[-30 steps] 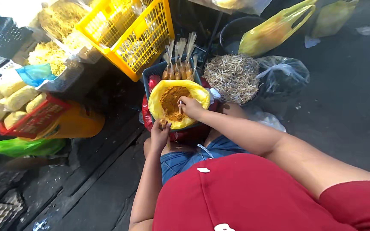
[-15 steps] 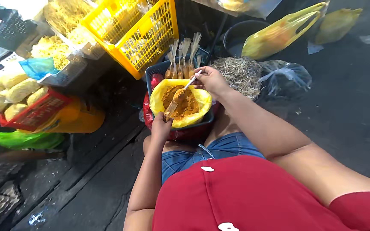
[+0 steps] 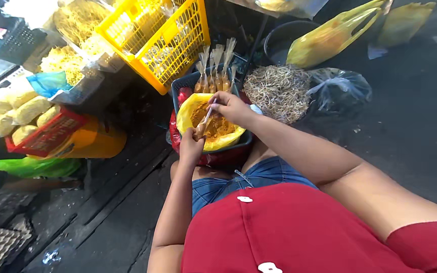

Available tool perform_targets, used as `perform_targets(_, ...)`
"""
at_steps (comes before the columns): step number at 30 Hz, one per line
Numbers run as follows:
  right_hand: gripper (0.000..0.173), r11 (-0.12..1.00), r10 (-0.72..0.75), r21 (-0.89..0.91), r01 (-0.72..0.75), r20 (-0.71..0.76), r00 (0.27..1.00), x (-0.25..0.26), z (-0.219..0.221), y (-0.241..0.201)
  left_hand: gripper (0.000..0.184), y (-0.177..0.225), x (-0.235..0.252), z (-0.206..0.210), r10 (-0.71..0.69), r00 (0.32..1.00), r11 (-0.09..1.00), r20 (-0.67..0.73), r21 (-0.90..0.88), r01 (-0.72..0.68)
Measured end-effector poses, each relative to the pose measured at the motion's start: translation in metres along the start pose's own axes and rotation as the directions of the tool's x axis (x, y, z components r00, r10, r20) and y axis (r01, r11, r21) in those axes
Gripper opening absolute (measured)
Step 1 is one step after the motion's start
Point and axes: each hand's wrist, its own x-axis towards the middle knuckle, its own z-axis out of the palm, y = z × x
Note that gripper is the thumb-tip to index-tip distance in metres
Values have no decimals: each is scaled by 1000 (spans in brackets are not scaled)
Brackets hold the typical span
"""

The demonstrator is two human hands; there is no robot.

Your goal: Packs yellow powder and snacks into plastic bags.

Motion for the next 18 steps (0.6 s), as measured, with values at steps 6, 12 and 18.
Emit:
perform_targets(6,19,737,-579,-398,545,43,814,-19,5,-32,22,-16,0,4,22,999,986,-47,-167,-30)
perform_targets(12,26,856,-307,-477,200,-158,938,19,-2,13,25,-39,-1,4,103,980,808,-171,-561,-183)
perform_targets(18,27,857,135,-492,-153,-73,988,34,31,82,21,-48,0,8,131,971,858,-200,-468,-212)
